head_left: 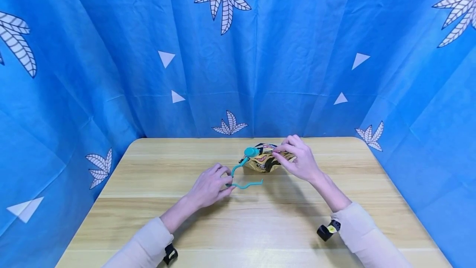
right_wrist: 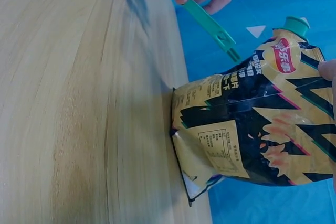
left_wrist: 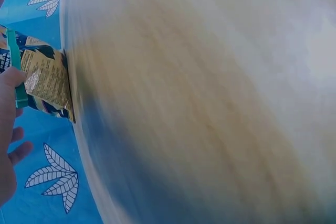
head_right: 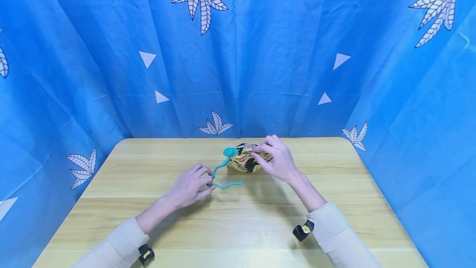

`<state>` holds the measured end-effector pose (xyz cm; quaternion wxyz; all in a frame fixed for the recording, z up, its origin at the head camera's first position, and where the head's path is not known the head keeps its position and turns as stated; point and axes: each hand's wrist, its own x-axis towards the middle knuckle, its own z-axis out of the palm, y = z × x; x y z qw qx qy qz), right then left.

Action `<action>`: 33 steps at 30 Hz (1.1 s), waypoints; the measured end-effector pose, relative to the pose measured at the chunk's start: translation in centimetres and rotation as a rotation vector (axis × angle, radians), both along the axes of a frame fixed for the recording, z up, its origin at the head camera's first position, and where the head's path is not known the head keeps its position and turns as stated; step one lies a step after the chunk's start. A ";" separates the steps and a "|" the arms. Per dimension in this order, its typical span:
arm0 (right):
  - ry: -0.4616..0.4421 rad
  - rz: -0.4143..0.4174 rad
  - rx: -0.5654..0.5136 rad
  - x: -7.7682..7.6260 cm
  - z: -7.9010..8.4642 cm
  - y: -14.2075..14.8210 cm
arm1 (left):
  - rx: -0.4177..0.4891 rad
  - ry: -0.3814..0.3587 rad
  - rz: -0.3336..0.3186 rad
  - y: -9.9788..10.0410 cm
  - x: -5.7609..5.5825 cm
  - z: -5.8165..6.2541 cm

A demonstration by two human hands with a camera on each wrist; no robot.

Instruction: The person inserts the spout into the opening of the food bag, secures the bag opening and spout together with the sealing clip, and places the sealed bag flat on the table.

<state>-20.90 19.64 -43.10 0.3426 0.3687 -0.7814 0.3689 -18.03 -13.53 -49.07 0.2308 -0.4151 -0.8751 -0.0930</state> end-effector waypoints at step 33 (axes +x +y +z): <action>0.021 -0.010 0.013 0.2 0.1 -0.1 | 0.175 0.090 -0.025 0.5 -1.0 1.0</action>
